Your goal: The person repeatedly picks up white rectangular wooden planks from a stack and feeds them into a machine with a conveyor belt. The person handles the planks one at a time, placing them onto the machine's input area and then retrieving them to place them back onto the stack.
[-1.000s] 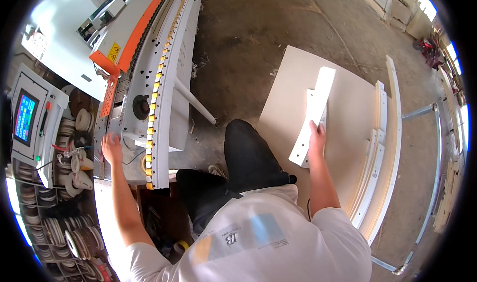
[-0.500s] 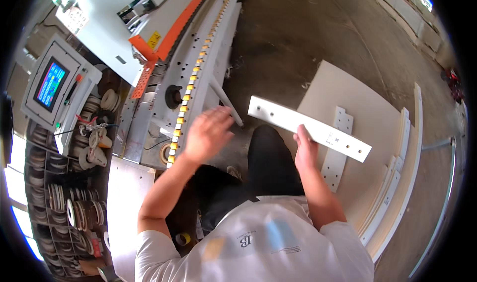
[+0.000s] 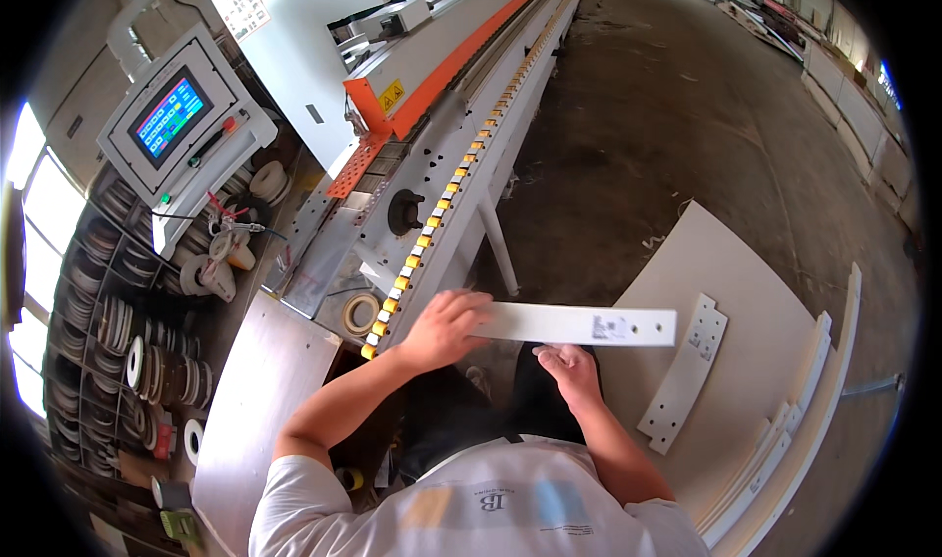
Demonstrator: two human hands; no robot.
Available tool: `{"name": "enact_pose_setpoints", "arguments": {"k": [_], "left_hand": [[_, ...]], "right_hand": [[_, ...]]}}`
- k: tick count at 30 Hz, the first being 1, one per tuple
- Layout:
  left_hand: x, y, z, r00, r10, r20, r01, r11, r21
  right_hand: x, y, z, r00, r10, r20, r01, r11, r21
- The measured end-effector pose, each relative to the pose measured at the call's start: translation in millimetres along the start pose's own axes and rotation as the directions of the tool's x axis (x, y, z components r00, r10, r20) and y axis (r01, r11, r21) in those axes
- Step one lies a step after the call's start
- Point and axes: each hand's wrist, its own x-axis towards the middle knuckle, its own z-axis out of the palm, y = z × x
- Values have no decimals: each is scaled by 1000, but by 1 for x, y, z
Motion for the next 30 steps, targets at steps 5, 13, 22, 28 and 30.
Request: {"name": "enact_pose_setpoints", "arguments": {"k": [5,13,22,28,30], "left_hand": [[-43,-52,-41,956,-265,-124,277,956,92],[-137,-155,-101,730,-542,-417,663,711,235],[-191,-213,-122,663,-663,-348,714,421,560],[-184,-217,-114,695,-583,-421,694,395,602],[-176,-212,-114,686,-589,-428,702,380,602]], "right_hand": [[4,21,-14,999,-39,10,40,982,-187],[13,25,-20,998,-54,23,59,902,-428],[26,45,-16,981,-165,104,194,778,-598],[28,40,-9,965,-221,140,256,691,-676],[27,36,-9,966,-207,156,256,674,-693]]}}
